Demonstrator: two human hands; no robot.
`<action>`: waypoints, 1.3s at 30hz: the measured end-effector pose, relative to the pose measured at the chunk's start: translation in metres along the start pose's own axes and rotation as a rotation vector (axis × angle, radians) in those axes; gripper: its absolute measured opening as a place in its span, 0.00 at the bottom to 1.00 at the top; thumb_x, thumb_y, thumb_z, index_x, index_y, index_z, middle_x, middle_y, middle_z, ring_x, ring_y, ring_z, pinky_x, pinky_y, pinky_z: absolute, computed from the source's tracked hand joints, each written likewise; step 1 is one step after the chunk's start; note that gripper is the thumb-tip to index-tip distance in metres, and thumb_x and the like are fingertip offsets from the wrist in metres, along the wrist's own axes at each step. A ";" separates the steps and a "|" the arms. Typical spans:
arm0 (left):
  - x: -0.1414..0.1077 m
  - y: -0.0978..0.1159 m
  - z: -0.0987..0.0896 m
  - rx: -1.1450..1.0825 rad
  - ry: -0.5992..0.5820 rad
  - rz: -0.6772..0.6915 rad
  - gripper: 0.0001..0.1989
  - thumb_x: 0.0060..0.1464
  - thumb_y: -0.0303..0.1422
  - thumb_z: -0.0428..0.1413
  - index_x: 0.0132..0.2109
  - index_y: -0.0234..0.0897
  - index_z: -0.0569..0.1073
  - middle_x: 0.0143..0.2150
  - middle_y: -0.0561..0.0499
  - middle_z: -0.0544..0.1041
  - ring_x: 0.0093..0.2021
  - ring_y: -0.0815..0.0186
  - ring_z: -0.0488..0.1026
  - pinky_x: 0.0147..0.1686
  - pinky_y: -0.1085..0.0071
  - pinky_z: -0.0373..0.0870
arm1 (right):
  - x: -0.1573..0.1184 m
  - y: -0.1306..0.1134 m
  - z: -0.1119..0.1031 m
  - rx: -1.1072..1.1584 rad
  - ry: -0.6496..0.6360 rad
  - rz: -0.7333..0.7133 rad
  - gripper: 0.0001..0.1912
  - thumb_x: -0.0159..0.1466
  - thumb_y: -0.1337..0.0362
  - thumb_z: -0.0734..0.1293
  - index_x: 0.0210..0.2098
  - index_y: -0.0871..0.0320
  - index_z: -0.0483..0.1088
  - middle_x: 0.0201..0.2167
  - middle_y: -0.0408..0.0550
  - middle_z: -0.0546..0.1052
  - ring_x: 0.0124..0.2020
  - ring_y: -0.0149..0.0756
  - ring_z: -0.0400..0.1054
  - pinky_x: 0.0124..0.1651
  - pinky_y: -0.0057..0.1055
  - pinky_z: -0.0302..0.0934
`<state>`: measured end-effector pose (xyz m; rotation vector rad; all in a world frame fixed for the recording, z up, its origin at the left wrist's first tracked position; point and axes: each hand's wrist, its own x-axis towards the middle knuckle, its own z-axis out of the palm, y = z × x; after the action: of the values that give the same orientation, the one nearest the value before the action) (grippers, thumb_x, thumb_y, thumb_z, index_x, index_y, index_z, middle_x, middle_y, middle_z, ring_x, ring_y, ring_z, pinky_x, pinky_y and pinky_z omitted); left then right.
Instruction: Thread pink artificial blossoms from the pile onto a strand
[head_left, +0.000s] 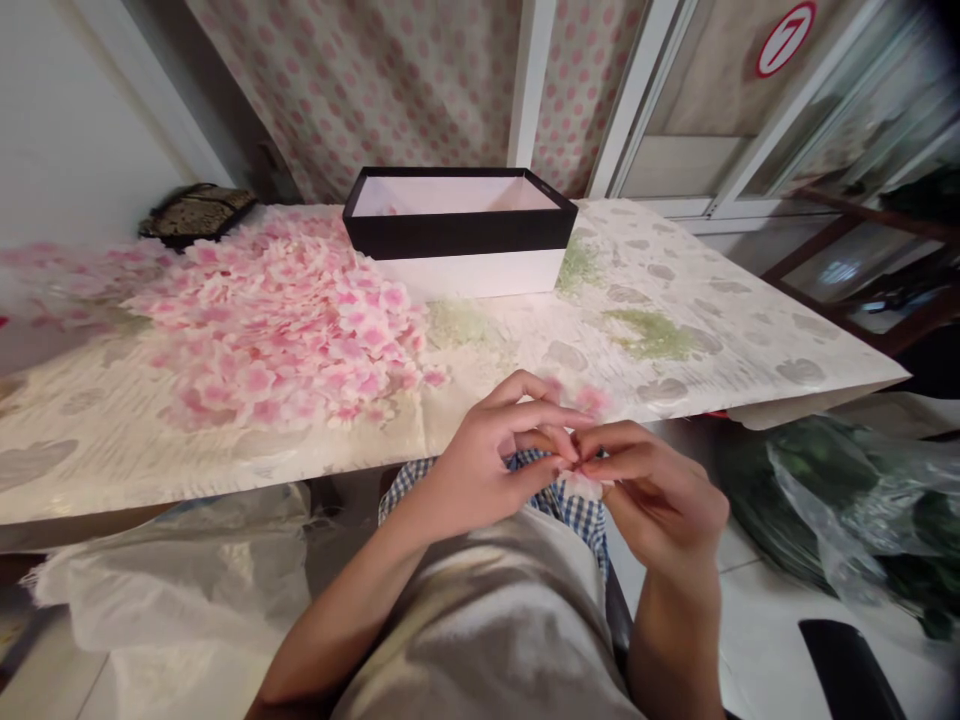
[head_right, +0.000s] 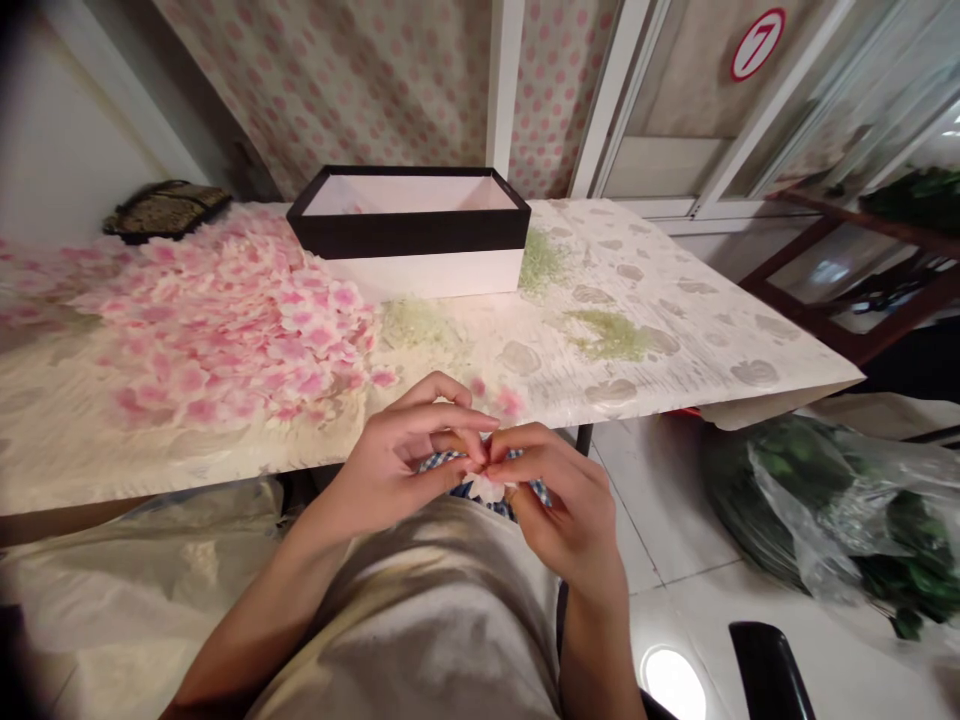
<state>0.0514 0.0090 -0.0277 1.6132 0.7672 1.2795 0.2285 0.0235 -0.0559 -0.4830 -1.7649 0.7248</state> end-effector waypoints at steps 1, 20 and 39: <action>0.000 -0.001 0.000 -0.023 0.016 0.007 0.19 0.53 0.21 0.58 0.49 0.45 0.77 0.47 0.49 0.64 0.37 0.73 0.74 0.39 0.75 0.78 | 0.001 0.000 -0.001 0.006 -0.012 0.011 0.18 0.58 0.82 0.64 0.37 0.54 0.74 0.37 0.46 0.75 0.37 0.35 0.72 0.36 0.32 0.67; 0.003 -0.004 0.006 -0.089 0.123 0.129 0.11 0.50 0.23 0.63 0.42 0.39 0.79 0.42 0.50 0.67 0.34 0.73 0.74 0.35 0.77 0.78 | 0.005 -0.015 0.002 -0.125 0.054 -0.040 0.21 0.58 0.82 0.62 0.38 0.50 0.75 0.36 0.45 0.75 0.36 0.35 0.72 0.33 0.31 0.68; -0.007 0.013 -0.026 0.175 0.104 -0.052 0.12 0.55 0.26 0.59 0.46 0.43 0.77 0.51 0.49 0.65 0.37 0.72 0.76 0.35 0.78 0.77 | 0.009 -0.006 -0.003 0.109 -0.355 0.123 0.14 0.59 0.81 0.62 0.34 0.55 0.71 0.33 0.44 0.77 0.34 0.31 0.74 0.36 0.28 0.68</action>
<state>0.0233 0.0050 -0.0167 1.6627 1.0029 1.2958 0.2289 0.0255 -0.0451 -0.4085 -2.0234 1.0383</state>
